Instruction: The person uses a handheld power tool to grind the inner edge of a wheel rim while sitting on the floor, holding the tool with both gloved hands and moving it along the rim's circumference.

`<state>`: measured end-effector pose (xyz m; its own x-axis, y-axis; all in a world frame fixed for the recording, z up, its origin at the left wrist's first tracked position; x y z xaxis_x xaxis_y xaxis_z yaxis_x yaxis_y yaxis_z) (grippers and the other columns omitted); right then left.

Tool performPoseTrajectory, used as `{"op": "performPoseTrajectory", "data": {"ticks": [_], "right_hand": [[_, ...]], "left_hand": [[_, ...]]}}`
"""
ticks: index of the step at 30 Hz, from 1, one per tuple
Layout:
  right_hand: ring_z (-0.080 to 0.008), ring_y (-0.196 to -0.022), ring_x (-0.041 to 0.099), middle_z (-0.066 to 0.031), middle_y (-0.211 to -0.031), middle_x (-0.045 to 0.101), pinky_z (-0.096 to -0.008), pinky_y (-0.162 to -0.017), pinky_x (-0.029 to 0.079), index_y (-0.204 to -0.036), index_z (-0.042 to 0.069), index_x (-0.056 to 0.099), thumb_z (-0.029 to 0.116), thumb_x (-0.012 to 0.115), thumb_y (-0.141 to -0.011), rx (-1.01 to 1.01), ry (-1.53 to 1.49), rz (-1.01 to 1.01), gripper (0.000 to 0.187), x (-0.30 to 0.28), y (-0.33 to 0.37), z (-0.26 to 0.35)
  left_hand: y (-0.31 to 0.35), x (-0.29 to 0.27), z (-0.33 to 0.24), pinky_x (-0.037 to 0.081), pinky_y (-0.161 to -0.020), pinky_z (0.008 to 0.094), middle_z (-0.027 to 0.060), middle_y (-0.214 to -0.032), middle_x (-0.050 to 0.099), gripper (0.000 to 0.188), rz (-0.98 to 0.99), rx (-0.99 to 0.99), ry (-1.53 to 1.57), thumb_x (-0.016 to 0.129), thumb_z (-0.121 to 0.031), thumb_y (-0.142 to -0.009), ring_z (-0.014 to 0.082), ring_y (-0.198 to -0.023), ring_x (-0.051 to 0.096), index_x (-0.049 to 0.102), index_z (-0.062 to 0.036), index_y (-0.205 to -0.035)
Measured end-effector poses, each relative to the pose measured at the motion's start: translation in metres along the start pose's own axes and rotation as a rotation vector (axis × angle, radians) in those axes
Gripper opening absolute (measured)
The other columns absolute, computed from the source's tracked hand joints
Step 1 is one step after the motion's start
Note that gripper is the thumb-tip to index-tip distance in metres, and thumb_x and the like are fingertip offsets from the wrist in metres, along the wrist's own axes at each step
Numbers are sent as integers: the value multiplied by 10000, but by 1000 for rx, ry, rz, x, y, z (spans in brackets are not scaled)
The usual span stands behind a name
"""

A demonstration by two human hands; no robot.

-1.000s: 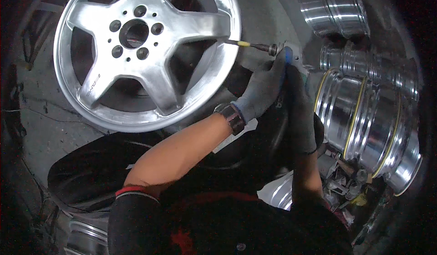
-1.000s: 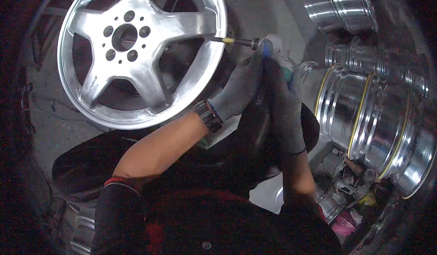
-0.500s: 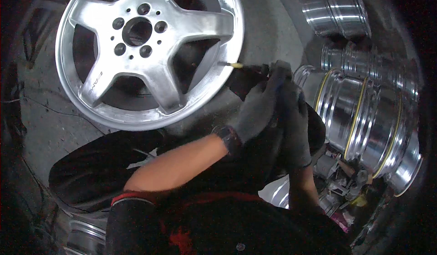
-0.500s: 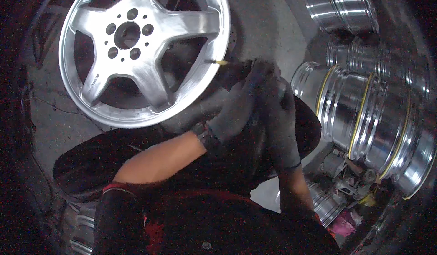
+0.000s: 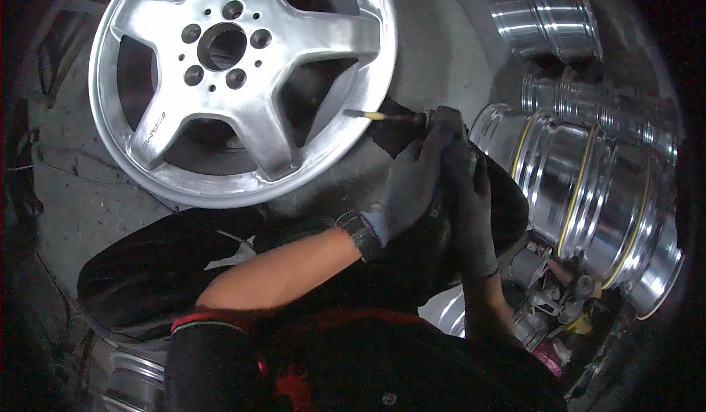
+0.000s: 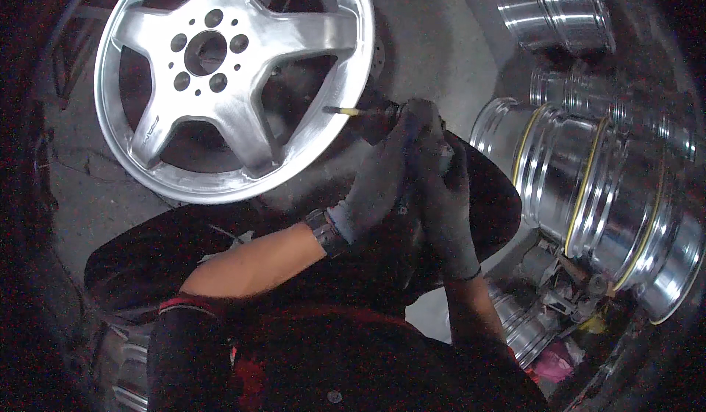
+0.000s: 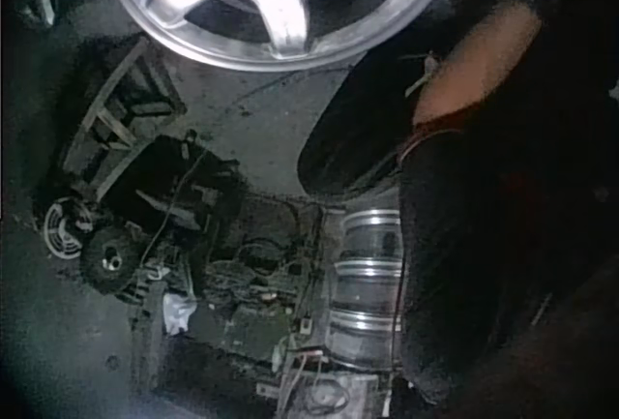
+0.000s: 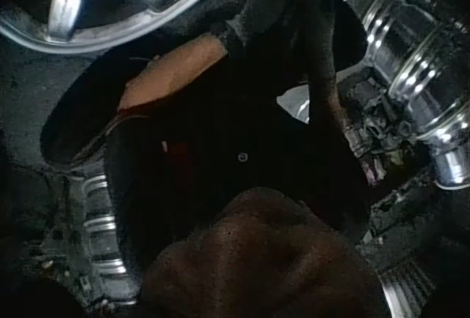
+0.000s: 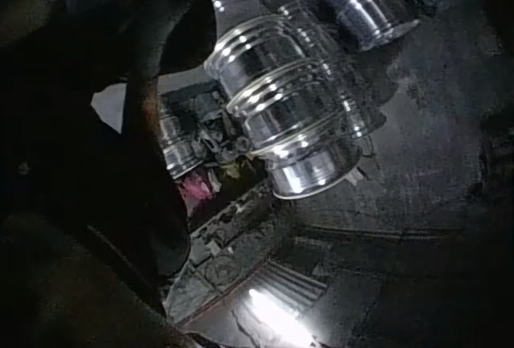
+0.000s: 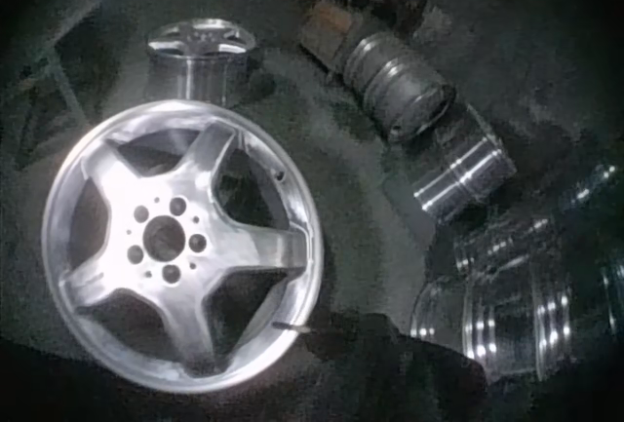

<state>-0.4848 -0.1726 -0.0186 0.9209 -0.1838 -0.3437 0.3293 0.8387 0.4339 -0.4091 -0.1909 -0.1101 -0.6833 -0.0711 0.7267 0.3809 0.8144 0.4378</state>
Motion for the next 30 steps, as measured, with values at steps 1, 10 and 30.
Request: {"op": "performPoseTrajectory", "data": {"ticks": [1, 10, 30], "right_hand": [[-192, -1185, 609, -110, -1292, 620, -326, -984, 524, -1438, 53, 461, 192, 614, -1048, 48, 14, 37, 441, 3, 3, 1], [-143, -1030, 627, -108, -1213, 630, -273, -832, 549, -1398, 34, 483, 237, 655, -1033, -215, -17, 52, 452, 15, -32, 38], [-165, -1132, 621, -110, -1269, 620, -296, -936, 550, -1411, 21, 490, 135, 641, -1028, -249, 93, 12, 427, 18, -33, 32]], "left_hand": [[3, -1, 2, 476, -831, 354, 125, -918, 657, 716, -10, 0, 38, 469, -644, -1015, 193, -871, 587, 663, 42, -1081], [-39, 12, -40, 464, -830, 286, 44, -975, 646, 673, 158, 77, 93, 452, -625, -1039, 114, -901, 552, 660, 7, -1140], [-32, 7, -43, 445, -994, 320, 71, -1177, 668, 696, 208, 54, 165, 425, -608, -1056, 140, -1081, 573, 631, 18, -1283]]}}
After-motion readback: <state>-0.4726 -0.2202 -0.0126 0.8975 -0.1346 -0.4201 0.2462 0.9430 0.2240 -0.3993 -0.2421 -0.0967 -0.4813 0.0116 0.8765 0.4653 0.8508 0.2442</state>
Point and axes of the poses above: each hand's wrist, its own y-axis away from the middle knuckle, its own x-axis out of the palm, z = x × y, the point moved 4 cm from there along -y, towards the middle knuckle
